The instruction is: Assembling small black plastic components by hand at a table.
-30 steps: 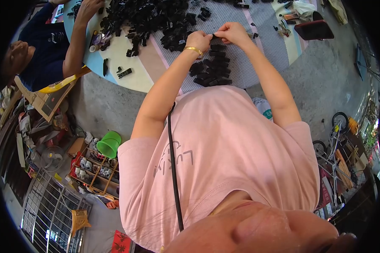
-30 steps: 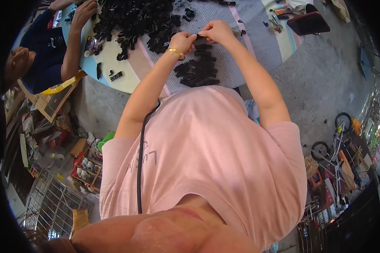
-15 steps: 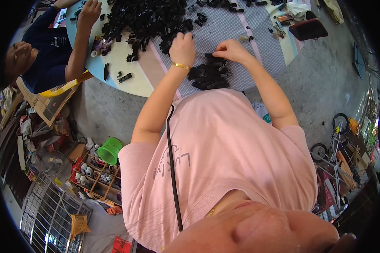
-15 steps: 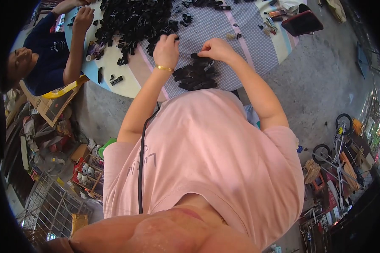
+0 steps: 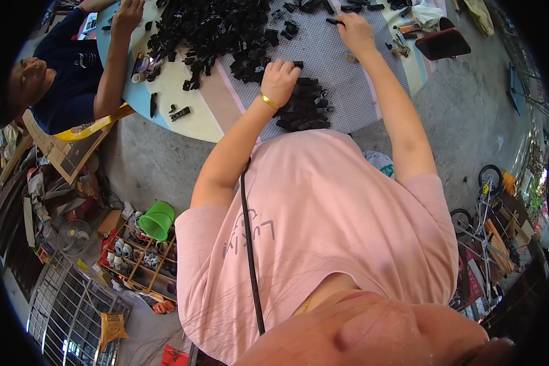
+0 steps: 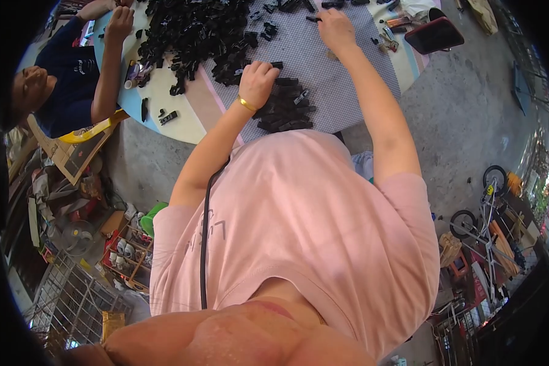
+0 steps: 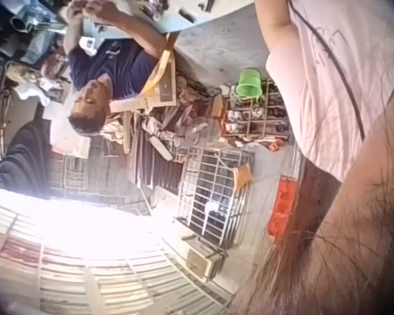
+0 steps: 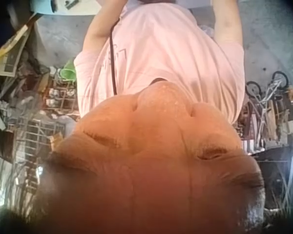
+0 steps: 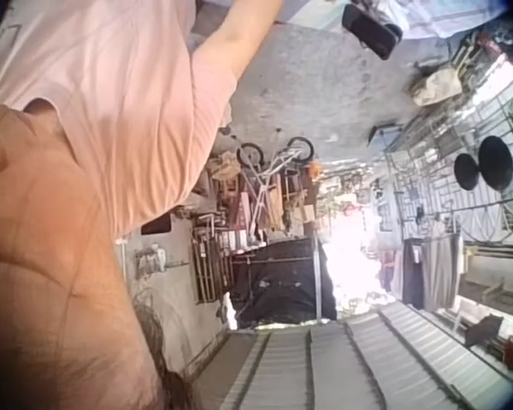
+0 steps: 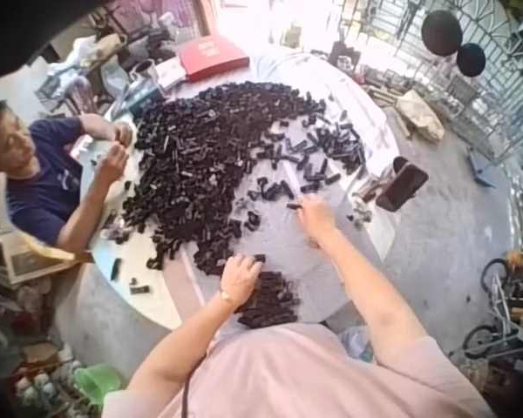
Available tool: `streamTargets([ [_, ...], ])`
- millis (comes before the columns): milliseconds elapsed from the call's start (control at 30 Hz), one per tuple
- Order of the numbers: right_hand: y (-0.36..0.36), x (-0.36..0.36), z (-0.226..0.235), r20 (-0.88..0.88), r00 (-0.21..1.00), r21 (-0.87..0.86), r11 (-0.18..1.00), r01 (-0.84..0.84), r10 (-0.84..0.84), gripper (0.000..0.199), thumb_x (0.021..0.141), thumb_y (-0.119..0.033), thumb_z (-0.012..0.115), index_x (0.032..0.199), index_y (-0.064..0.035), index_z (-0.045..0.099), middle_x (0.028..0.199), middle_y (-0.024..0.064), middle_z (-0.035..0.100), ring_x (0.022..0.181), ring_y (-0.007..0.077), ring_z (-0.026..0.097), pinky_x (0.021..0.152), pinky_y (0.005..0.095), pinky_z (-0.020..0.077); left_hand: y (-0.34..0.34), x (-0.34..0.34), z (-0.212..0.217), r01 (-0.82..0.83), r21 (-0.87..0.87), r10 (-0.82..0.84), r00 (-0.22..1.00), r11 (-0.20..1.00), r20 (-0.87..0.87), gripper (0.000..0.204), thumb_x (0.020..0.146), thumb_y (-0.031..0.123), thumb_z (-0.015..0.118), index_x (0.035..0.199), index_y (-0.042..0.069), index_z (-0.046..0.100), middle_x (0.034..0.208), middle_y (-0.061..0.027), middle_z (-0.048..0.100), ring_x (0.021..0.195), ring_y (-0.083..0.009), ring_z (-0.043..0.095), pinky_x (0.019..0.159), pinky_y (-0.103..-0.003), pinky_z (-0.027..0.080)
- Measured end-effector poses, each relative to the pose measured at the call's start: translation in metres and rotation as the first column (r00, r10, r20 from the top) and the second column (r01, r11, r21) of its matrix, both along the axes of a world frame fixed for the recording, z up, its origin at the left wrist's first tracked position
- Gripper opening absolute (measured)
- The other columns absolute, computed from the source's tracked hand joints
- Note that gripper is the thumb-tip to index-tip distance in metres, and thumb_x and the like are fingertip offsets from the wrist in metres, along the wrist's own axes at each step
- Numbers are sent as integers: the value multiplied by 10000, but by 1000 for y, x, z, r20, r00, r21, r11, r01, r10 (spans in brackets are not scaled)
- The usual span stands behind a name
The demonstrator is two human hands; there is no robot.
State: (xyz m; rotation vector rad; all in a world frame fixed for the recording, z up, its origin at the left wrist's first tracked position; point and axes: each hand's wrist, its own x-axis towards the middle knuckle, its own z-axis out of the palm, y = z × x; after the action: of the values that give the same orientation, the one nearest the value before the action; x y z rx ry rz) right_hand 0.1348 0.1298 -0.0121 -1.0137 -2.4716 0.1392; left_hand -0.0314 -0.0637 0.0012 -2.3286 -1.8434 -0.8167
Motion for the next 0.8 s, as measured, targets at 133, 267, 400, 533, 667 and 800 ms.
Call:
streamTargets([
  [133,-34,-12,21,-131,989,-434,901,7,-71,308,735,-104,558,1043,-89,554,759,78,582,641,261,569,606,364,475,-14,-5,6,-38,-4,38,992,999,121,94,683,100,557,777,96,563,760,-48,532,732,-221,495,638,-316,408],
  [267,-60,-9,21,-229,973,-353,934,-44,-41,308,736,-87,551,1043,-115,552,766,83,579,639,268,575,594,370,476,-3,3,21,-223,-226,277,929,948,247,152,692,120,635,815,63,568,761,-81,558,749,-262,520,656,-350,433],
  [400,-76,-11,22,-199,980,-337,938,-87,19,251,748,-38,512,986,-110,546,833,99,572,693,278,582,613,362,480,5,11,12,-269,-372,354,917,888,183,199,678,167,674,799,48,569,754,-102,566,747,-288,545,639,-368,461],
  [533,-82,-4,24,-329,943,-396,914,-90,-50,247,729,-27,516,964,-92,553,837,100,570,714,281,581,624,360,479,8,17,11,-312,-396,385,915,864,118,201,666,188,684,758,49,573,756,-97,568,754,-281,552,630,-368,468],
  [667,-93,8,23,-227,974,-394,915,-84,-8,268,711,-26,515,963,-94,576,798,104,570,722,275,577,630,365,476,11,17,15,-314,-454,399,911,834,104,148,690,179,654,783,80,595,772,-86,580,761,-273,547,690,-366,455],
  [800,-103,14,27,-185,983,-464,882,-81,-8,272,709,-56,531,971,-101,588,803,107,576,720,272,577,629,360,476,13,11,9,-171,-309,221,966,935,135,169,674,150,657,825,89,611,790,-73,567,767,-261,530,710,-350,452],
])
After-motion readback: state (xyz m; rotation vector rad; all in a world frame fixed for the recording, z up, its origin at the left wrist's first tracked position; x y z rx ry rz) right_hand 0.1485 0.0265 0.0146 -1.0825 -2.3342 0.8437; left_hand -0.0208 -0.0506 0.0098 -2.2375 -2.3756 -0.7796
